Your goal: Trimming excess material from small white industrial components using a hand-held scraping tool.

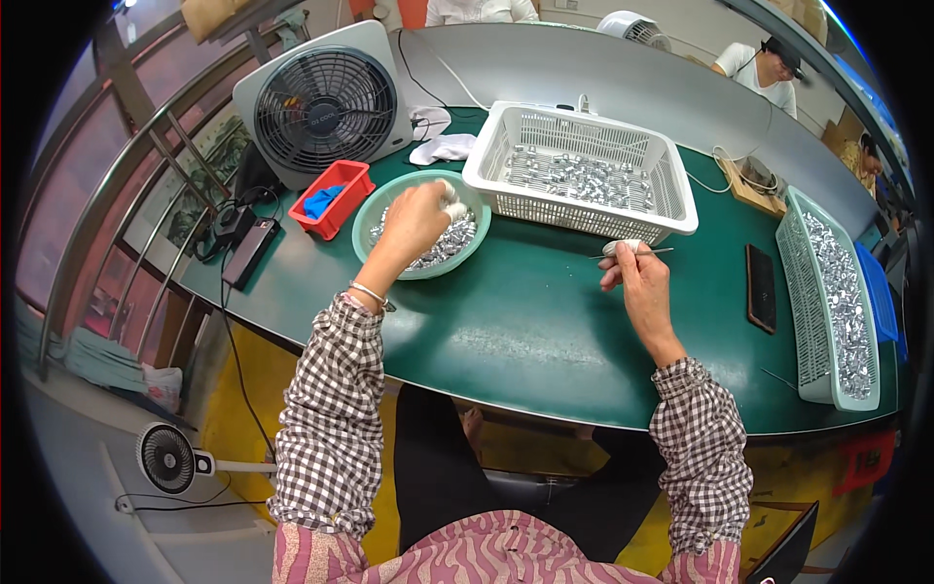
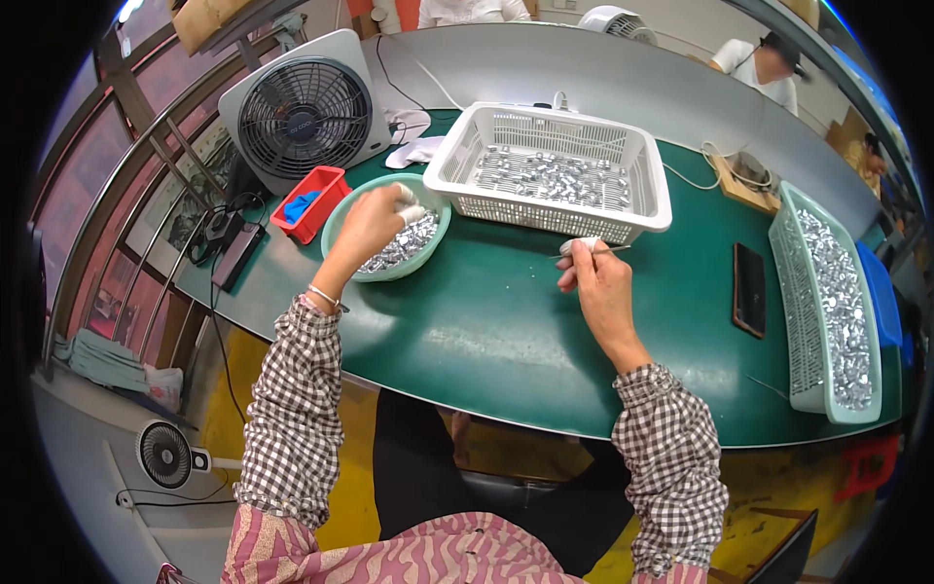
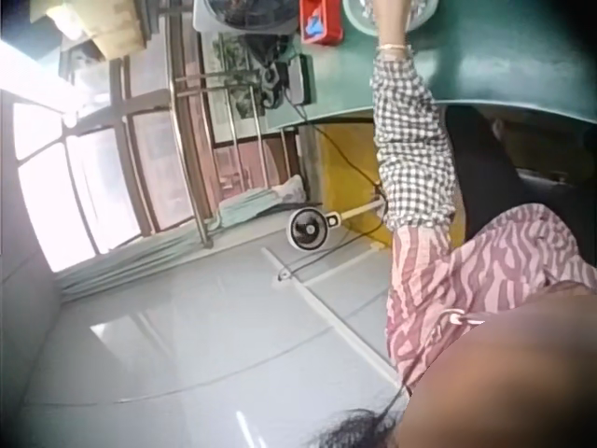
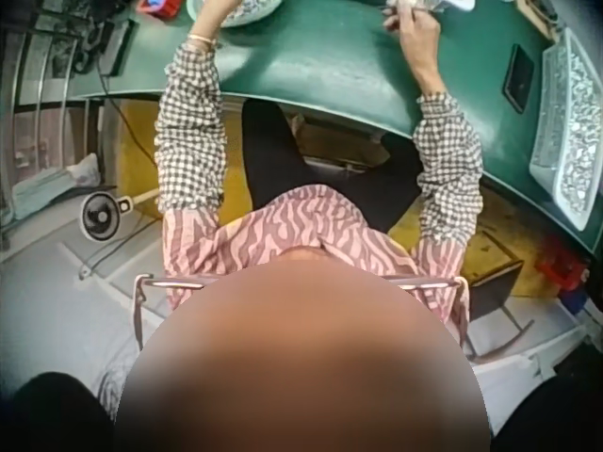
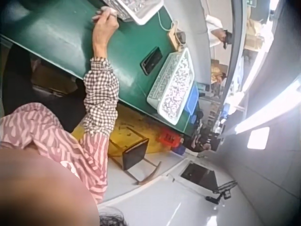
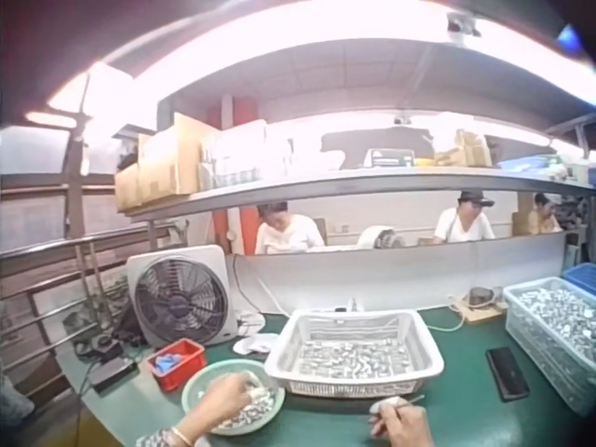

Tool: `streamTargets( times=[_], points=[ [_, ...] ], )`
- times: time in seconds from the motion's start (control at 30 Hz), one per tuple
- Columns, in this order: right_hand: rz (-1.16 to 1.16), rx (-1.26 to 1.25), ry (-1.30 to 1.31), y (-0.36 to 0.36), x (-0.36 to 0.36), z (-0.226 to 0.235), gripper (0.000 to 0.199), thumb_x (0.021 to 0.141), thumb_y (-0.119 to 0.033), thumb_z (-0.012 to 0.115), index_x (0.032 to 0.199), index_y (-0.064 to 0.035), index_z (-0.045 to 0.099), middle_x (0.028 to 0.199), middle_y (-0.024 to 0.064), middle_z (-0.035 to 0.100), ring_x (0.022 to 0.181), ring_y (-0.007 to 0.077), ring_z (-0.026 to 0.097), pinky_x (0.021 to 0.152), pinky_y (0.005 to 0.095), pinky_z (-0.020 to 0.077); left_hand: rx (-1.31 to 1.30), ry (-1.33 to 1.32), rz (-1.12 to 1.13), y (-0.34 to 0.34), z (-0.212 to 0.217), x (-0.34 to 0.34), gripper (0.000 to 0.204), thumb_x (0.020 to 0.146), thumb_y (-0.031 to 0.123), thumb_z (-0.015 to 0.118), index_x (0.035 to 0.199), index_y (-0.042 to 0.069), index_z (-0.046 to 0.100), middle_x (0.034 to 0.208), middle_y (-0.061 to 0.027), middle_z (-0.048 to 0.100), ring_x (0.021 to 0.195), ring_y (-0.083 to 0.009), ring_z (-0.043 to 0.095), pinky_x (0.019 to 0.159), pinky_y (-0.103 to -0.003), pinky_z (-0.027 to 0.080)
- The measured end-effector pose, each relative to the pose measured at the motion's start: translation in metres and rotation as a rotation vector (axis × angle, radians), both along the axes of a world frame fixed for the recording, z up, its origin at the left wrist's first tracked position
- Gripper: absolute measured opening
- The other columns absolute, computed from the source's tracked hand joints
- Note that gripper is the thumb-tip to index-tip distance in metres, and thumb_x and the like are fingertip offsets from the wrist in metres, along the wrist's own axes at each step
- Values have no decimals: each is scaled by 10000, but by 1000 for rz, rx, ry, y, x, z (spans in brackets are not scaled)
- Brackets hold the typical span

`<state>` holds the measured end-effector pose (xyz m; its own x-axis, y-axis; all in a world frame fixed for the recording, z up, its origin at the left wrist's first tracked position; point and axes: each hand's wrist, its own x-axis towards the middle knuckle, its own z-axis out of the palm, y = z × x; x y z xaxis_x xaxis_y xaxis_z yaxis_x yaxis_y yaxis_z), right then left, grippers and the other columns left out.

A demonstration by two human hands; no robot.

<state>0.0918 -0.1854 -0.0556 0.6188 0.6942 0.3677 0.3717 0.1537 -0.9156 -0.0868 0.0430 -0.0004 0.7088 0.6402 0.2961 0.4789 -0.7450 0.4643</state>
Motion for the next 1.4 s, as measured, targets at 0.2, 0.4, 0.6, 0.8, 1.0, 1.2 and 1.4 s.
streamTargets(
  times=[0.2,0.4,0.6,0.8,1.0,1.2,1.4],
  points=[
    [11,-1,-12,0,-1,-1,279,945,-197,438,894,45,566,732,79,596,565,97,562,529,222,475,111,268,28,-1,-24,-4,257,776,251,595,840,5,630,822,-203,627,781,-363,605,693,-443,463],
    [3,4,12,2,-3,-1,274,942,-197,444,889,41,571,726,73,597,562,95,561,530,222,475,149,333,39,1,-27,-2,231,772,227,606,834,5,623,839,-211,621,803,-372,595,714,-438,452],
    [-3,-3,-17,0,-3,2,267,939,-195,451,890,36,574,713,67,599,560,94,560,531,221,472,84,246,78,-6,-15,-1,226,776,193,618,882,-7,606,827,-199,630,788,-330,614,694,-416,458],
    [-50,-17,-81,-3,-3,4,270,939,-196,451,892,42,571,718,63,603,565,90,552,536,218,458,-811,-399,-369,-66,9,25,224,865,138,555,1045,4,560,860,-102,638,658,-152,589,551,-258,484],
    [-132,86,-131,-4,-6,5,262,941,-175,445,878,43,576,727,56,601,594,85,539,558,212,444,-1286,-522,-472,-85,-30,65,277,879,147,544,1120,12,520,943,-83,600,665,-122,568,519,-235,488],
    [-125,127,-243,-8,-12,12,237,938,-147,445,895,38,585,727,59,594,608,90,541,556,217,446,-1449,-580,-462,-75,-54,73,280,880,133,539,1130,9,513,967,-81,588,678,-114,565,516,-232,490],
    [-30,104,-454,-5,-12,5,168,912,-90,477,945,33,587,743,71,584,610,111,554,542,229,451,-1421,-515,-456,-75,-59,73,282,880,125,541,1133,6,507,953,-79,586,667,-110,561,503,-218,493]
  ],
)
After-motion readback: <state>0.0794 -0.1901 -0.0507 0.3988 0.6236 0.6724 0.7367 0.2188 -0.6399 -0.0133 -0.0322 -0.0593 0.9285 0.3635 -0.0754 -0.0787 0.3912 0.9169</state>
